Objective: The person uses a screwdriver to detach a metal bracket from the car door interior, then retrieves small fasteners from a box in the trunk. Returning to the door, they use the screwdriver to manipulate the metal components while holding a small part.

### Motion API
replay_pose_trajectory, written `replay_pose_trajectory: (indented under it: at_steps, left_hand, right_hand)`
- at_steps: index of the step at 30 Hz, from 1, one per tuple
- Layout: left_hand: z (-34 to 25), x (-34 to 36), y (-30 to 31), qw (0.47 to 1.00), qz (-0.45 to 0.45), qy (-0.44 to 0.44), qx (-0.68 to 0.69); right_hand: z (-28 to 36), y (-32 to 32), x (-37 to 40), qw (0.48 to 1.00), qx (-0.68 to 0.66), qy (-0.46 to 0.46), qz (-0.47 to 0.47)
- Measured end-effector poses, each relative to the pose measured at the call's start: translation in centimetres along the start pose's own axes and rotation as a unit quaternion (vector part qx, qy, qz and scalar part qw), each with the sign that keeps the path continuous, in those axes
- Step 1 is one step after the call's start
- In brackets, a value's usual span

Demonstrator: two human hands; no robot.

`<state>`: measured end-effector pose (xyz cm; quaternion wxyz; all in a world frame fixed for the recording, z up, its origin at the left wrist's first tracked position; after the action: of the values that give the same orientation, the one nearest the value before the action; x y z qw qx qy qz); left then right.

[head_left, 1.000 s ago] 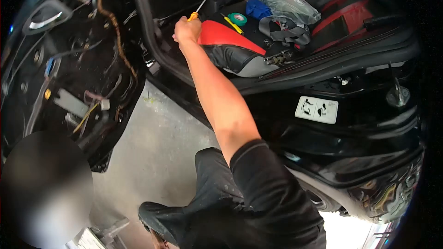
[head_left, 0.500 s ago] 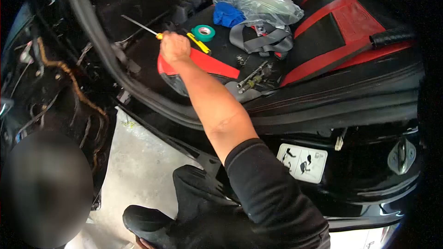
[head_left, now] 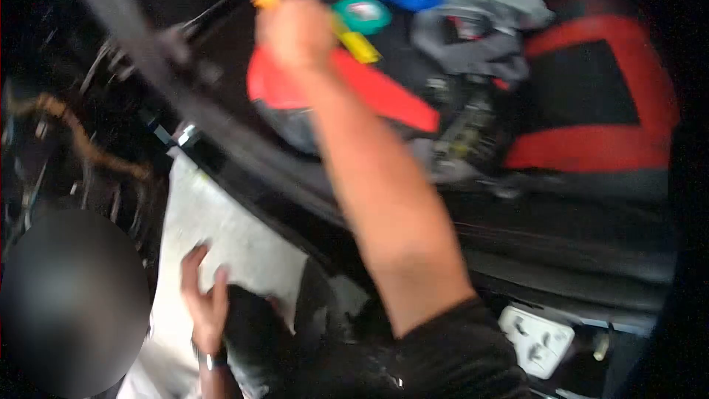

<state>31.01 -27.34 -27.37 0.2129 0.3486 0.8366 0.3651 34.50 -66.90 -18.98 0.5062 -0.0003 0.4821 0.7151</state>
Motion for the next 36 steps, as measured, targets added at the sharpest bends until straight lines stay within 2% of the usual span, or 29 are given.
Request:
replay_pose_trajectory:
  at_steps: [2, 3, 4, 6, 8, 10, 13, 14, 16, 18, 20, 23, 25, 27, 29, 32, 35, 36]
  left_hand:
    - [0.2, -3.1, -0.6, 0.998, 0.036, -0.052, 0.02]
    - [0.4, -4.5, -0.9, 0.996, 0.056, -0.059, 0.033]
    - [0.8, -5.7, -1.3, 0.993, 0.081, -0.069, 0.053]
    - [2.7, -8.4, -2.4, 0.987, 0.092, -0.076, 0.104]
    - [4.8, -10.9, -3.3, 0.987, 0.066, -0.098, 0.113]
    - [6.5, -14.8, -4.2, 0.986, 0.056, -0.107, 0.114]
    - [8.5, -22.3, -5.9, 0.978, 0.031, -0.172, 0.113]
    - [9.0, -24.9, -6.6, 0.977, 0.033, -0.186, 0.104]
    - [9.1, -30.4, -8.4, 0.981, 0.048, -0.167, 0.092]
    - [9.2, -36.3, -11.7, 0.977, 0.042, -0.205, 0.045]
    - [8.5, -41.3, -15.9, 0.98, 0.119, -0.156, 0.036]
    - [9.7, -42.4, -22.9, 0.964, 0.034, -0.182, -0.189]
    - [10.1, -41.0, -26.7, 0.923, 0.185, -0.22, -0.255]
    - [9.4, -39.2, -29.1, 0.843, 0.362, -0.276, -0.286]
    - [8.3, -37.4, -30.7, 0.754, 0.481, -0.329, -0.304]
    - [6.7, -35.1, -32.8, 0.654, 0.567, -0.379, -0.329]
    - [5.3, -33.8, -34.7, 0.609, 0.596, -0.406, -0.33]
    - [5.0, -33.8, -35.2, 0.611, 0.593, -0.409, -0.329]
  right_hand:
    - [-0.1, 0.3, -0.3, 0.999, 0.006, 0.04, -0.037]
    - [-0.5, -0.1, -0.6, 0.992, 0.076, 0.07, -0.076]
    - [-0.2, 0.3, -1.1, 0.991, -0.01, 0.063, -0.116]
    - [-0.7, 0.5, -1.3, 0.981, -0.009, 0.116, -0.157]
    - [-1.2, 0.7, -1.2, 0.969, -0.028, 0.13, -0.208]
    - [-1.1, 1.3, -1.3, 0.979, -0.067, 0.076, -0.179]
    - [-1.6, 0.6, -1.4, 0.971, -0.083, 0.084, -0.208]
    - [0.3, 1.1, -0.2, 0.979, 0.012, 0.03, -0.2]
    - [-3.6, 1.1, -2.1, 0.985, 0.05, 0.078, -0.144]
    - [-4.2, 1.2, -2.1, 0.983, 0.049, 0.051, -0.169]
    - [-3.6, 1.3, -1.7, 0.986, 0.032, 0.009, -0.164]
    - [-4.0, 1.6, -1.8, 0.987, 0.03, 0.018, -0.155]
    - [-4.1, 1.5, -1.8, 0.986, 0.015, 0.021, -0.163]
    - [-4.0, 1.6, -1.8, 0.987, 0.001, 0.019, -0.158]
    - [-4.0, 1.4, -1.8, 0.989, -0.017, 0.013, -0.149]
    - [-4.2, 1.4, -1.9, 0.99, -0.039, 0.003, -0.136]
    - [-4.5, 1.6, -1.6, 0.99, -0.069, -0.009, -0.125]
    - [-4.5, 1.6, -1.5, 0.99, -0.078, -0.015, -0.118]
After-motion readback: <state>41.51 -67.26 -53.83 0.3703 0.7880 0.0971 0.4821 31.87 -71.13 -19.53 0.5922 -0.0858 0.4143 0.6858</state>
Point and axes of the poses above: each hand's wrist, its own x-axis away from the middle knuckle, its own y-axis out of the back of the hand, z = x × y, the point moved 3 cm from there along -x, towards the middle knuckle, and after that the axes turned 7 degrees about z, right-handed, at the moved point
